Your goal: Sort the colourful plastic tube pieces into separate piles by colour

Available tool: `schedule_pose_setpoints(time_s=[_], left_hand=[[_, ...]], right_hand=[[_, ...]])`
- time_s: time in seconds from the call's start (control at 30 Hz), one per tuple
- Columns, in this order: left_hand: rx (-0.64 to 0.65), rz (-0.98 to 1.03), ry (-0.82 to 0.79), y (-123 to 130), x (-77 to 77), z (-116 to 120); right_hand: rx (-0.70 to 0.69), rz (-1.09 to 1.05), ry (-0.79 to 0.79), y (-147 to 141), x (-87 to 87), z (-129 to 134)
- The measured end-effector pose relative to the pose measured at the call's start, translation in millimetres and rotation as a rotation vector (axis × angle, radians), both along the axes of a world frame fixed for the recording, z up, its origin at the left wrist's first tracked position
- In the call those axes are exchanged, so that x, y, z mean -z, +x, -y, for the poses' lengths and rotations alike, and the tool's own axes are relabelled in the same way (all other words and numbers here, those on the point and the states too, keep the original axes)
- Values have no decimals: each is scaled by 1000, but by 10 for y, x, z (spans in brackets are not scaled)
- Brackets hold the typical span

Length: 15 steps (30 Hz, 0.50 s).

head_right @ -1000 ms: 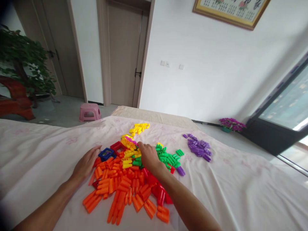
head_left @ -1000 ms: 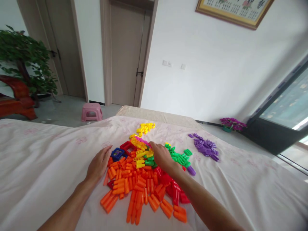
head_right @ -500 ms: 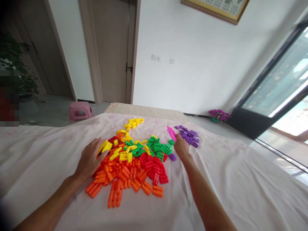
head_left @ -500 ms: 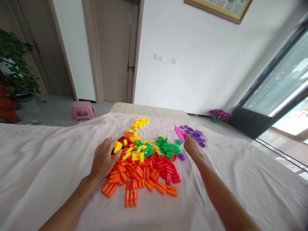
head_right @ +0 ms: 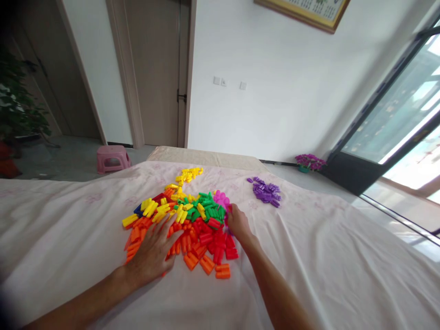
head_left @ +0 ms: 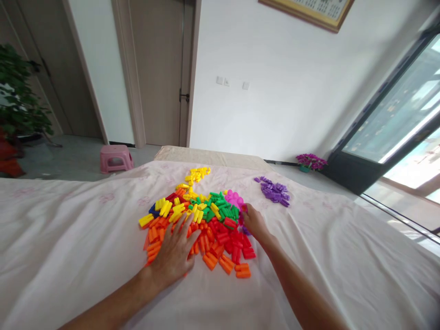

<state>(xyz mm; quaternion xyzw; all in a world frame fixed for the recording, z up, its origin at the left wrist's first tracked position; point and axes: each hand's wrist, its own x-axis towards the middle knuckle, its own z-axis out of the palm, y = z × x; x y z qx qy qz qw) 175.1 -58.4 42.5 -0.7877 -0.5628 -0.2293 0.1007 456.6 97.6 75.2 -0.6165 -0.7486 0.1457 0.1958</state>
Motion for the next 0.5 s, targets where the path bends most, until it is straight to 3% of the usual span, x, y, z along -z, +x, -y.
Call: schedule_pose_setpoints(time_s=[0.13,0.23,0.4,0.5], left_hand=[[-25,51,40,-84,-24,-101],[-55,106,97,-167,-35,-172],[-188,223,189,-452,-213,-310],[-266,230,203,-546,-364,-304]], right_hand=[[-79,-104,24,-351,38,167],[-133,-90,59,-615,-26,301],[-253,-91,97,-1063,-323,532],[-293,-137,113,-1178,-509,569]])
